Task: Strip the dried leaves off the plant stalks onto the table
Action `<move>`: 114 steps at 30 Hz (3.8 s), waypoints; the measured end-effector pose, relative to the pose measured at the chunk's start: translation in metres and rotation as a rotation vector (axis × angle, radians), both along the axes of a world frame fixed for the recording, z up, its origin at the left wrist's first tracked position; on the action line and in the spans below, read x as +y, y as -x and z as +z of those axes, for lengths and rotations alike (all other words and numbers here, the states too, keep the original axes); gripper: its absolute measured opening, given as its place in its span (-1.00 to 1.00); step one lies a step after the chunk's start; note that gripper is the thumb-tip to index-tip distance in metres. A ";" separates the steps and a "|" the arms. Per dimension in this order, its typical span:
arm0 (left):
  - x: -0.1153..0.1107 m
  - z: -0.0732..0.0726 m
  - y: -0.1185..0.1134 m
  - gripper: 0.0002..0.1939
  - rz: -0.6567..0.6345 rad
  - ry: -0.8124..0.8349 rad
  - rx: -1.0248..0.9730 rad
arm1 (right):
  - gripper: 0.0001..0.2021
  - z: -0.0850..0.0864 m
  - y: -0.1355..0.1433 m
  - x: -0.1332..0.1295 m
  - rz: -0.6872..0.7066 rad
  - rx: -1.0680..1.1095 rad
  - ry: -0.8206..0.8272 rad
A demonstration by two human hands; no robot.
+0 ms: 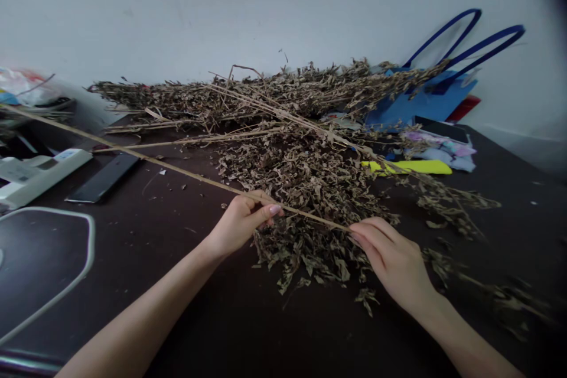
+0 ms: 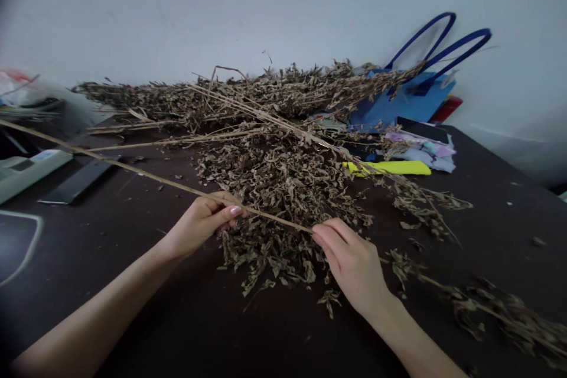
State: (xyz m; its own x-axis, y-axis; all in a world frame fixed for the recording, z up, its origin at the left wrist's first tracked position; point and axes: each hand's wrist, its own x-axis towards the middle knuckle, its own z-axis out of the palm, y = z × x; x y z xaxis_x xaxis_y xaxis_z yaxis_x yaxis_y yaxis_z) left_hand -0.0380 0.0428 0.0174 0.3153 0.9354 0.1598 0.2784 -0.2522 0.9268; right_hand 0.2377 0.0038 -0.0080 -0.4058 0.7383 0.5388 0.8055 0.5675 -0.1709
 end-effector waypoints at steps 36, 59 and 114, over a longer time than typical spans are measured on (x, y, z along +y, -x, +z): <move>-0.006 -0.011 -0.015 -0.83 0.356 0.274 -0.539 | -0.89 0.002 0.000 -0.002 -0.073 -0.009 -0.099; -0.009 -0.004 -0.010 -0.89 0.185 -0.245 0.164 | -0.88 -0.002 -0.002 0.004 -0.061 0.012 -0.037; -0.001 -0.007 0.007 -0.94 0.452 -0.897 0.636 | -0.90 0.000 0.011 -0.006 0.049 -0.070 -0.125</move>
